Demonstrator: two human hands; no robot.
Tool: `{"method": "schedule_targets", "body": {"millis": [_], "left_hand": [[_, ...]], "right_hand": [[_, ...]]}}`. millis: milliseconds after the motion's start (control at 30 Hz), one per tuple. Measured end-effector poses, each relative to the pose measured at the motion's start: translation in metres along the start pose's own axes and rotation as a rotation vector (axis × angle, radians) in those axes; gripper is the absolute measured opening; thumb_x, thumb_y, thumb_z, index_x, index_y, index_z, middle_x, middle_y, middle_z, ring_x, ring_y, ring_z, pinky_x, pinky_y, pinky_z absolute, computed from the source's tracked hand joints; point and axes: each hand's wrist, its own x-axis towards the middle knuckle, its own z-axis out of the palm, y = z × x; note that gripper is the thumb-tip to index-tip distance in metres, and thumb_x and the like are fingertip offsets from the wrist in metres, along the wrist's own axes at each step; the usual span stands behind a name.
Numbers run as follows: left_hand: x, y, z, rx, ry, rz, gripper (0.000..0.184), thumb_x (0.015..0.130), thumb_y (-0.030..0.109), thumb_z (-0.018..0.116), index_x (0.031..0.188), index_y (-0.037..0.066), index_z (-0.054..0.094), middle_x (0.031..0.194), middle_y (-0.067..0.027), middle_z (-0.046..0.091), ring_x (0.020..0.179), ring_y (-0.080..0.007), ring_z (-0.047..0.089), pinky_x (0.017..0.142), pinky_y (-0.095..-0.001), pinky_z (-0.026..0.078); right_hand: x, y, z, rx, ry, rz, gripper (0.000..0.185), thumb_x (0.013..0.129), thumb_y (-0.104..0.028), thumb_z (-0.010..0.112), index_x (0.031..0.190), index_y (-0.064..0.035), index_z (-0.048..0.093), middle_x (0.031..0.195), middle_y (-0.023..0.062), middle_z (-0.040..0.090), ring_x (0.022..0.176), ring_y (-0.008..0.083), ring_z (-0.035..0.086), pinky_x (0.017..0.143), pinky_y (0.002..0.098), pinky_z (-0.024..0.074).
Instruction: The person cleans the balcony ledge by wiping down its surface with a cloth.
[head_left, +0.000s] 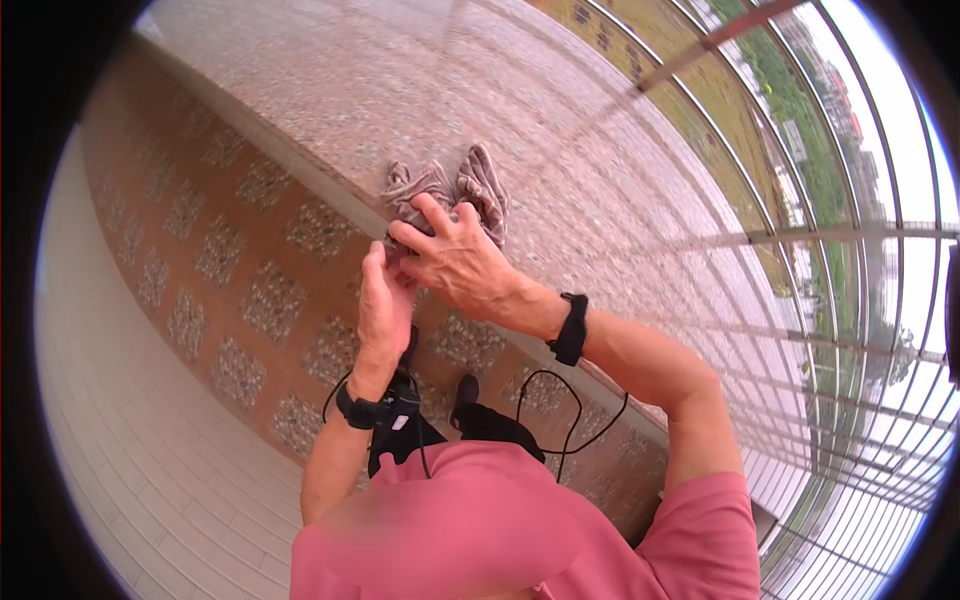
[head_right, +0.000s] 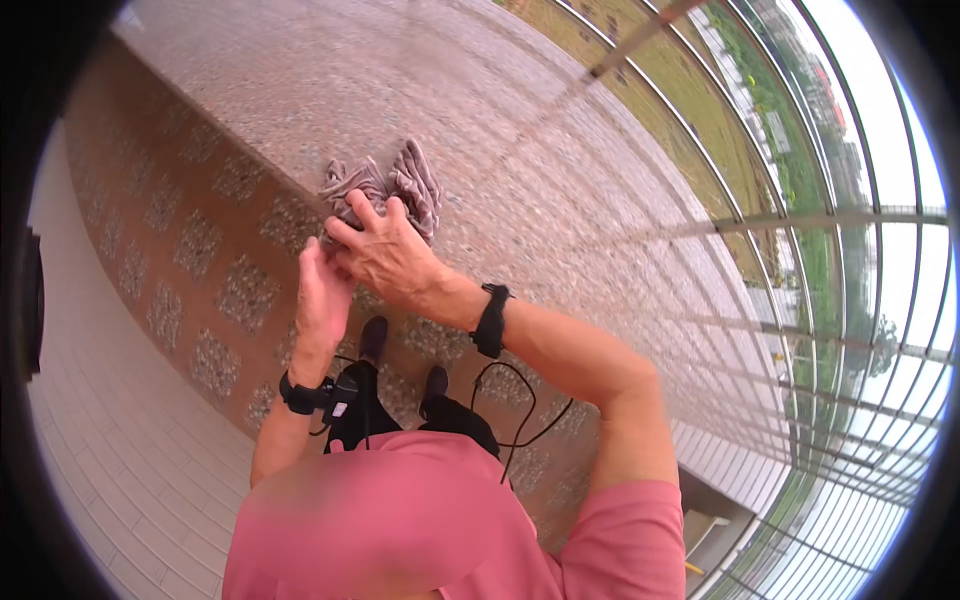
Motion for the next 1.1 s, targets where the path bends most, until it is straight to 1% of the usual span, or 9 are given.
{"method": "schedule_targets", "body": {"millis": [67,200,333,400,700,900,1000,1067,1100], "left_hand": [[-0.02,-0.023,0.018,-0.073,0.011,-0.058,0.052,0.103,0.045,0.031,0.133,0.006,0.048,0.131,-0.0066,0.053,0.117,-0.0186,0.05,0.103,-0.0369,0.038],[-0.056,-0.067,0.035,-0.128,-0.075,-0.205,0.053,0.103,0.045,0.03,0.134,0.005,0.047,0.132,-0.0065,0.053,0.12,-0.0176,0.049,0.105,-0.0359,0.037],[-0.092,-0.115,0.053,-0.145,-0.135,-0.321,0.05,0.104,0.044,0.031,0.132,0.006,0.048,0.129,-0.0066,0.053,0.12,-0.0179,0.049,0.106,-0.0366,0.037],[-0.108,-0.138,0.061,-0.14,-0.156,-0.367,0.047,0.104,0.041,0.032,0.13,0.006,0.049,0.127,-0.0059,0.054,0.119,-0.0174,0.05,0.105,-0.0364,0.038],[-0.168,-0.231,0.102,-0.112,-0.379,-0.637,0.04,0.104,0.034,0.032,0.122,0.006,0.054,0.124,-0.0073,0.058,0.114,-0.0188,0.054,0.101,-0.0386,0.042],[-0.207,-0.268,0.123,-0.166,-0.42,-0.885,0.029,0.102,0.026,0.043,0.121,0.005,0.051,0.126,-0.0132,0.056,0.11,-0.0226,0.053,0.099,-0.0398,0.042],[-0.207,-0.265,0.127,-0.139,-0.461,-0.893,0.027,0.102,0.025,0.043,0.12,0.007,0.05,0.126,-0.0132,0.055,0.108,-0.0219,0.053,0.098,-0.0386,0.042],[-0.197,-0.248,0.127,-0.145,-0.471,-0.912,0.026,0.102,0.023,0.044,0.121,0.007,0.05,0.125,-0.0128,0.055,0.109,-0.0217,0.053,0.099,-0.0376,0.042],[-0.192,-0.23,0.13,-0.072,-0.498,-0.907,0.027,0.102,0.022,0.044,0.123,0.006,0.049,0.126,-0.013,0.055,0.111,-0.0214,0.053,0.1,-0.037,0.043]], "right_hand": [[-0.034,-0.004,0.0,0.022,0.003,0.038,0.029,0.067,-0.025,0.076,0.095,-0.0225,0.069,0.128,0.0006,0.043,0.127,0.0294,0.036,0.075,0.0423,0.0422],[-0.109,-0.014,0.001,0.072,0.063,0.097,0.023,0.071,-0.023,0.072,0.093,-0.0221,0.067,0.128,0.0006,0.043,0.126,0.029,0.037,0.076,0.0435,0.0418],[-0.184,-0.025,-0.001,0.131,0.114,0.178,0.026,0.07,-0.024,0.069,0.096,-0.022,0.066,0.129,0.0001,0.044,0.126,0.0287,0.039,0.081,0.0441,0.0404],[-0.221,-0.031,0.004,0.103,0.143,0.204,0.02,0.073,-0.027,0.069,0.092,-0.022,0.066,0.131,0.0001,0.044,0.126,0.0282,0.038,0.08,0.0452,0.0412],[-0.369,-0.055,0.003,0.154,0.171,0.388,0.021,0.068,-0.021,0.069,0.087,-0.0228,0.062,0.128,0.0006,0.049,0.126,0.0285,0.043,0.09,0.0479,0.0399],[-0.448,-0.077,0.0,0.185,0.21,0.619,0.026,0.059,-0.017,0.076,0.082,-0.022,0.065,0.12,0.0019,0.055,0.12,0.0308,0.048,0.089,0.0461,0.0409],[-0.443,-0.078,-0.006,0.246,0.255,0.725,0.029,0.055,-0.013,0.078,0.08,-0.0216,0.067,0.116,0.0026,0.057,0.116,0.0314,0.051,0.087,0.0457,0.0419],[-0.43,-0.073,-0.011,0.308,0.307,0.764,0.025,0.058,-0.006,0.074,0.08,-0.0174,0.068,0.115,0.007,0.058,0.113,0.0331,0.054,0.087,0.0448,0.0441],[-0.423,-0.071,-0.015,0.459,0.355,0.908,0.024,0.061,-0.004,0.072,0.082,-0.0146,0.069,0.116,0.0104,0.058,0.112,0.0343,0.054,0.089,0.0441,0.0448]]}}
